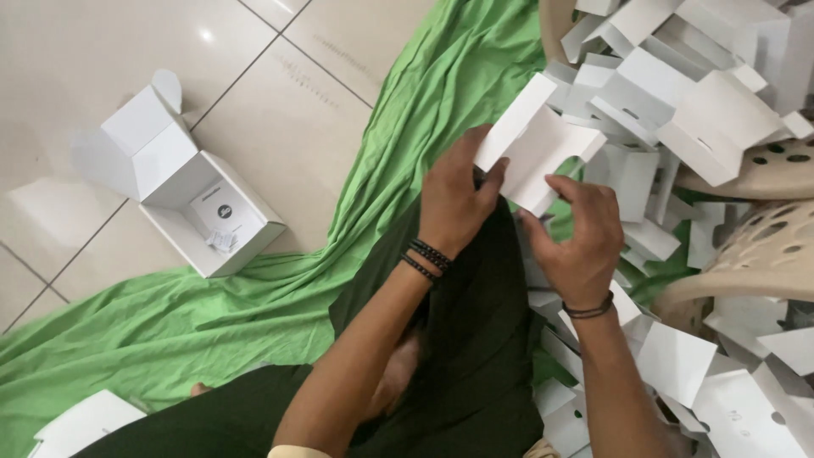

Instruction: The person assembles and prepares product boxes for packaging.

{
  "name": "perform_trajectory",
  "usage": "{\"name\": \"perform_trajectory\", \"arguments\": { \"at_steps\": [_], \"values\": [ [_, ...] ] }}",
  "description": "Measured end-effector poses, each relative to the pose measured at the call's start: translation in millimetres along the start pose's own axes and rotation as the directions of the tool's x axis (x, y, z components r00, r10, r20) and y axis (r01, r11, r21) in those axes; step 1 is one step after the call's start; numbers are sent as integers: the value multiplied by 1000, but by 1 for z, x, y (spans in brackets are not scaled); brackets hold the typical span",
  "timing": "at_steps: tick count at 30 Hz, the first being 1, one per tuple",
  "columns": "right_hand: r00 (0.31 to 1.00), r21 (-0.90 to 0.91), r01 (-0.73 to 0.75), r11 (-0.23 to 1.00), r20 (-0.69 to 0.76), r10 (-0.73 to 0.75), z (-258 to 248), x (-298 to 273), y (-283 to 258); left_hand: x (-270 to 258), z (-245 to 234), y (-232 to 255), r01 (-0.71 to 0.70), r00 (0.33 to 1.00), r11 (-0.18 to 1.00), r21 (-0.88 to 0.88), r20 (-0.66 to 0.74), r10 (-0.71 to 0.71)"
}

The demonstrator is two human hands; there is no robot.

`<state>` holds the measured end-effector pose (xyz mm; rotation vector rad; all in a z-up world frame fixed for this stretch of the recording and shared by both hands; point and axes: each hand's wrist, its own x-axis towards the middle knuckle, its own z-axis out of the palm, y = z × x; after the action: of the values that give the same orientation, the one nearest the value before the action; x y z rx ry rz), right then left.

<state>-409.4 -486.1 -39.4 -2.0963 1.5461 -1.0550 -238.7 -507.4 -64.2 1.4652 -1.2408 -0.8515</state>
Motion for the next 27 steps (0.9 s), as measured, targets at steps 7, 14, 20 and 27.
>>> {"name": "perform_trajectory", "arguments": {
  "at_steps": [7,14,20,27],
  "values": [
    [782,-61,616,786,175,-599,90,25,-88,-22,-144,-22,-234,880,765,600,-204,430],
    [517,221,770,598,334,-788,202,4,-177,-68,-284,-73,0,831,520,854,-289,475],
    [394,285,804,521,401,-827,260,-16,-216,-85,-341,-125,116,878,511,852,-328,348],
    [349,255,808,532,520,-779,315,-20,-190,-68,-350,-175,102,917,557,824,-294,268]
  ]
}}
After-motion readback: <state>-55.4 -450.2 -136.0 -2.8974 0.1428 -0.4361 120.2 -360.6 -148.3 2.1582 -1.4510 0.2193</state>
